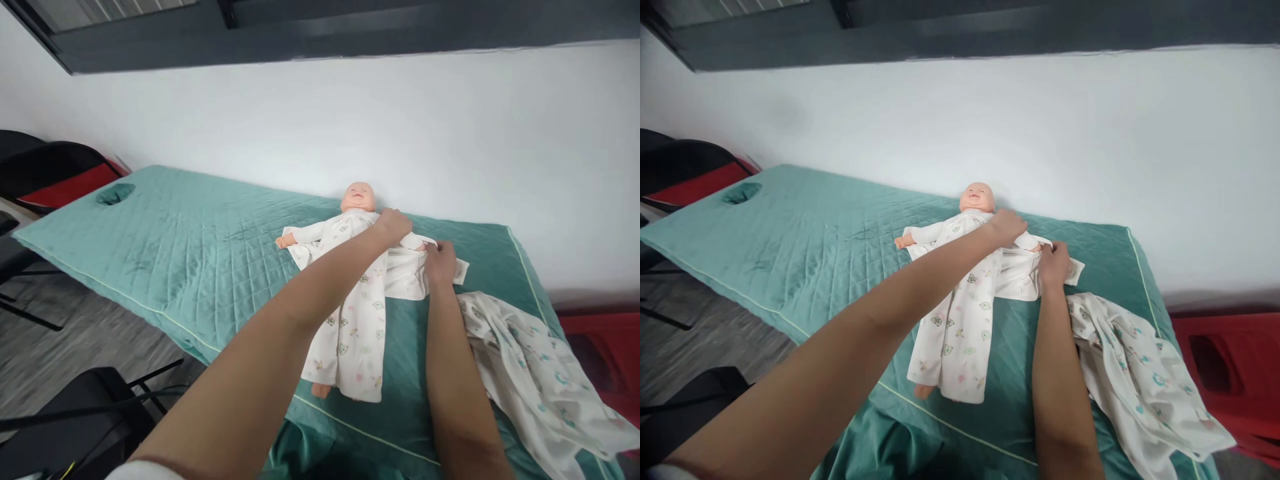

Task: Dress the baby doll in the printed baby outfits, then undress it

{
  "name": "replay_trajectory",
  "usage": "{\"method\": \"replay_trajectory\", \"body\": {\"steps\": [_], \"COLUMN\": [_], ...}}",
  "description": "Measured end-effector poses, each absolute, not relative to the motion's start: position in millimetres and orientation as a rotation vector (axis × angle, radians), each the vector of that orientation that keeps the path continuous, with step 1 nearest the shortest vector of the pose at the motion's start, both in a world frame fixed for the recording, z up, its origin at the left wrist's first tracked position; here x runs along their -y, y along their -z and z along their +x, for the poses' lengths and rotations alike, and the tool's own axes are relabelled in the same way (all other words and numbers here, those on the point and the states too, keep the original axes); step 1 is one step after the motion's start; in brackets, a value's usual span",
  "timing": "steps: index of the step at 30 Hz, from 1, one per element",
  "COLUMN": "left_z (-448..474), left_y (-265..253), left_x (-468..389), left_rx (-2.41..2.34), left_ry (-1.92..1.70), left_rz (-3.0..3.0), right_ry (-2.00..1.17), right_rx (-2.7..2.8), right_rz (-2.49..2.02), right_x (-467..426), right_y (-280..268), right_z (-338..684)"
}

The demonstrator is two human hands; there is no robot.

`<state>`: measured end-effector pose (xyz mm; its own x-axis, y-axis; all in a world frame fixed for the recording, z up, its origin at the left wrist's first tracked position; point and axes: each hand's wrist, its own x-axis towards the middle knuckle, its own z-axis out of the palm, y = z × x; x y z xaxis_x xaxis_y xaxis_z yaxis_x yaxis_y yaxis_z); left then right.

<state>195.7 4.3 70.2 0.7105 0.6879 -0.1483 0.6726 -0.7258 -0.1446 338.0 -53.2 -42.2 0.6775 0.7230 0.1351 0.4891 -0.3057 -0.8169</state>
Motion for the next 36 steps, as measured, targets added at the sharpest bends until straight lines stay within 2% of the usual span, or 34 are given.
{"method": "replay_trajectory", "body": {"steps": [8, 22, 24, 26, 29, 31, 34, 36], "left_z": [172.7, 179.9, 186.7, 195.9, 209.8, 212.6, 194.0, 163.7], "left_y": [-88.3, -61.2, -56.4, -51.9, -47.5, -48.4, -56.8, -63.0], "left_x": [-4.7, 0.6, 2.2, 3.9, 6.8, 9.7, 18.7, 27.5], "left_rx": [1.174, 1.13, 1.131, 1.139, 1.182, 1.226, 1.212, 1.196], "left_ry": [-0.301, -0.26, -0.227, -0.228, -0.278, -0.296, -0.104, 0.236], "left_rz": [-2.741, -2.839, -2.859, -2.881, -2.891, -2.895, -2.942, -2.978], "right_ry": [-0.375, -0.557, -0.497, -0.304, 0.015, 0.08, 0.056, -0.056], "right_rx": [0.801, 0.493, 0.466, 0.523, 0.73, 0.889, 1.08, 1.224], "right_rz": [-1.73, -1.228, -1.21, -1.245, -1.318, -1.359, -1.348, -1.288], "right_x": [51.3, 42.9, 43.1, 44.7, 49.3, 53.1, 59.5, 63.7], "right_y": [42.1, 50.1, 48.5, 45.6, 39.8, 35.7, 30.2, 27.2], "right_z": [345.2, 362.0, 361.5, 359.0, 349.7, 339.2, 318.2, 302.1]}}
